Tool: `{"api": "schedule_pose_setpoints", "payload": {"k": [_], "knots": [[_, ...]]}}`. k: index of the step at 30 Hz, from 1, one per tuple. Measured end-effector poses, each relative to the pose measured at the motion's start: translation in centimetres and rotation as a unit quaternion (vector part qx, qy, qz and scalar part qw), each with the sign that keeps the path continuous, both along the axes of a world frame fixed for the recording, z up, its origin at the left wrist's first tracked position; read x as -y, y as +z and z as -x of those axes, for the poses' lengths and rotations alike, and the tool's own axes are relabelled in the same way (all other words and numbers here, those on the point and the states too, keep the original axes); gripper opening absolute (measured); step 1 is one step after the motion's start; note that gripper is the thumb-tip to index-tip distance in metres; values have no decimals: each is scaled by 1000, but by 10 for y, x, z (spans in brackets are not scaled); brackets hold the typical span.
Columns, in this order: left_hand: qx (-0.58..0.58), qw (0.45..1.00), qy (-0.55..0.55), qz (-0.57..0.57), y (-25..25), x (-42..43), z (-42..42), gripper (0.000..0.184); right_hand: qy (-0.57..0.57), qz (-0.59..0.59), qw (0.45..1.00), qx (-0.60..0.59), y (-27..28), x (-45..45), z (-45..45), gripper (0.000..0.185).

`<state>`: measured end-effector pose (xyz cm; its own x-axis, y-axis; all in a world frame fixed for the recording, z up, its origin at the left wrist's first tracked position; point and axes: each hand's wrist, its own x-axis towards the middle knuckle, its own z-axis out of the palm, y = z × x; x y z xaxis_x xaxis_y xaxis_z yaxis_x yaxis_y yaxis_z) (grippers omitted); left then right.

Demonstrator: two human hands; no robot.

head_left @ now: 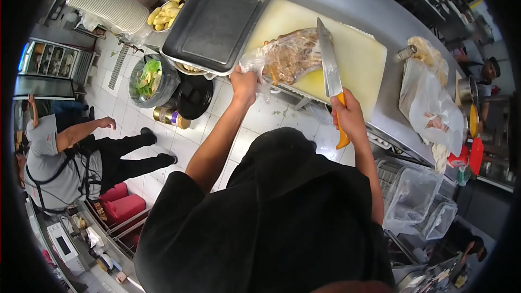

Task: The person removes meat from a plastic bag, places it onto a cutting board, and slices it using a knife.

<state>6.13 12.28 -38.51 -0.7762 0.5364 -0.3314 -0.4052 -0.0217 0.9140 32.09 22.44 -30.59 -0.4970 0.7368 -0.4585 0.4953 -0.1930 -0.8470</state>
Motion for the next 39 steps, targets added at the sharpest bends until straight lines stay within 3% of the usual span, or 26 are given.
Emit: {"api": "schedule_pose_setpoints", "payload": {"k": [2, 6, 10, 13, 15, 23, 30, 32, 39], "knots": [[132, 991, -8, -37, 8, -17, -1, 37, 2, -35, 999, 14, 3, 5, 0, 39], [184, 982, -45, 20, 26, -42, 10, 30, -8, -144, 989, 30, -7, 8, -11, 41], [64, 988, -129, 53, 73, -52, 18, 23, -50, -125, 991, 20, 1, 15, -30, 42], [131, 972, -193, -25, 108, -73, 16, 23, -90, -86, 992, -8, 1, 13, -39, 44], [91, 961, -259, -36, 130, -88, -6, 23, -124, -34, 992, -10, 0, 15, -40, 44], [19, 934, -350, -67, 149, -125, -76, 16, -160, -26, 986, -25, 10, 23, -43, 40], [-79, 893, -438, -68, 156, -171, -130, 14, -178, -225, 957, 34, -9, 2, -69, 41], [-58, 903, -420, -74, 154, -184, -140, 16, -176, -276, 945, 20, 10, -10, -82, 43], [59, 889, -444, -94, 152, -201, -128, 18, -172, -210, 962, 25, -22, -27, -126, 50]]}}
